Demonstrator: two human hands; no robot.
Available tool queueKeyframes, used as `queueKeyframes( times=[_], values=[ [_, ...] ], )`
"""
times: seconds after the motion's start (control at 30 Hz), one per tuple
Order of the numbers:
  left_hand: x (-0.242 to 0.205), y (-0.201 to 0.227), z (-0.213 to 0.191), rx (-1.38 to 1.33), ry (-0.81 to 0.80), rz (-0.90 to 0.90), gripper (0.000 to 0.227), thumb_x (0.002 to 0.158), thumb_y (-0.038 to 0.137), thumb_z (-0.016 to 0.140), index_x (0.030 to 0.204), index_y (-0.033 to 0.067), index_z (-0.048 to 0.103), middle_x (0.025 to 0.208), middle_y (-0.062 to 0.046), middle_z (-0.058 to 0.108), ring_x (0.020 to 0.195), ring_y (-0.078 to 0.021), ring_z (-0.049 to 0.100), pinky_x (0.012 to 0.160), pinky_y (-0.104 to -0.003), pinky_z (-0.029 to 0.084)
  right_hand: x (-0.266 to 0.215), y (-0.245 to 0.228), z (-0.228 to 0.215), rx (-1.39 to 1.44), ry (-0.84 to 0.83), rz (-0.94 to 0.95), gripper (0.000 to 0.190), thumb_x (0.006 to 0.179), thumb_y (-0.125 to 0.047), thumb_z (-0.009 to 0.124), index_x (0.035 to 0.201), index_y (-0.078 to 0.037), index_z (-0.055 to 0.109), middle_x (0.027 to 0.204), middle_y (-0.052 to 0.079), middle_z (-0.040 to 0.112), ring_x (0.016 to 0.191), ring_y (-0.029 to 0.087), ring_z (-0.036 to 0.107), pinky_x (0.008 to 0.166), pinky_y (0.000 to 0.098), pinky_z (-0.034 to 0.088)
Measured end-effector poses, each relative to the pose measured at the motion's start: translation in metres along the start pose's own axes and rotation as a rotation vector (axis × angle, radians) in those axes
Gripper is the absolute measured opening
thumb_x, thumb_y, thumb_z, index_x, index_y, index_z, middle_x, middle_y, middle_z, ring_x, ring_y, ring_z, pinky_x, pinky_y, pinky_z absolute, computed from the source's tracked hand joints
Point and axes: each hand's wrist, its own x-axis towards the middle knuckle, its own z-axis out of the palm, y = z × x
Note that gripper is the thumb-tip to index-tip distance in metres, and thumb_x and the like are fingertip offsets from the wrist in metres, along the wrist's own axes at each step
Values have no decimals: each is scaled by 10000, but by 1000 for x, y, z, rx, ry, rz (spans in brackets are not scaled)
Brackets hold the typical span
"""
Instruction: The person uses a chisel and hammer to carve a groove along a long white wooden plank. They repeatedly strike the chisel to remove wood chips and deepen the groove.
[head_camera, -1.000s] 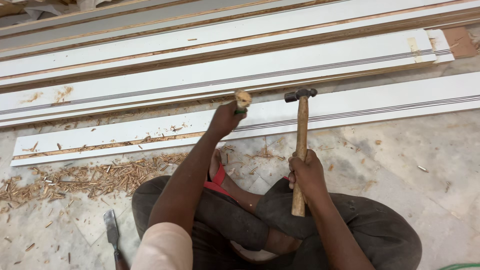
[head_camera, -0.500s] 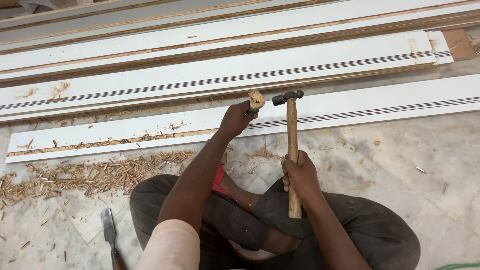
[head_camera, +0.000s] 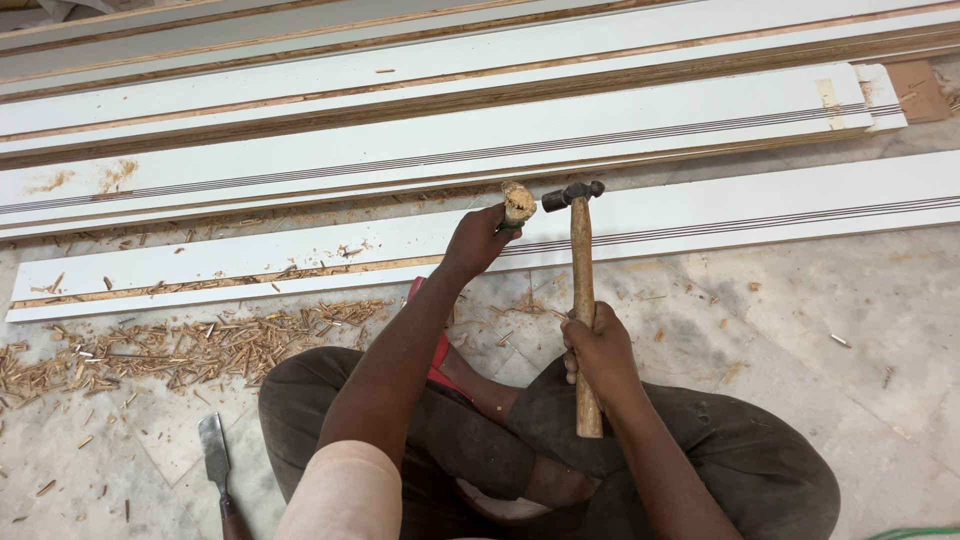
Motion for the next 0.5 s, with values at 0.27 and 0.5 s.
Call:
queueKeyframes(
  times=[0.27, 0.5],
  values=[
    [-1, 1, -2, -38, 6, -5, 258, 890, 209, 767, 1079, 46, 700, 939, -158, 765, 887, -335, 741, 788, -433, 555, -5, -5, 2, -31, 2, 6, 238, 920, -149, 606, 1095, -6, 535, 732, 62, 558, 470, 117, 514, 405, 306, 449],
    [-2, -1, -4, -109, 41, 20, 240, 891, 196, 764, 1069, 42, 714, 942, -151, 767, 877, -308, 748, 785, -411, 561, -11, -6, 5, -63, -4, -35, 213, 917, -144, 604, 1069, -11, 535, 710, 60, 560, 466, 128, 525, 398, 316, 449]
  ],
)
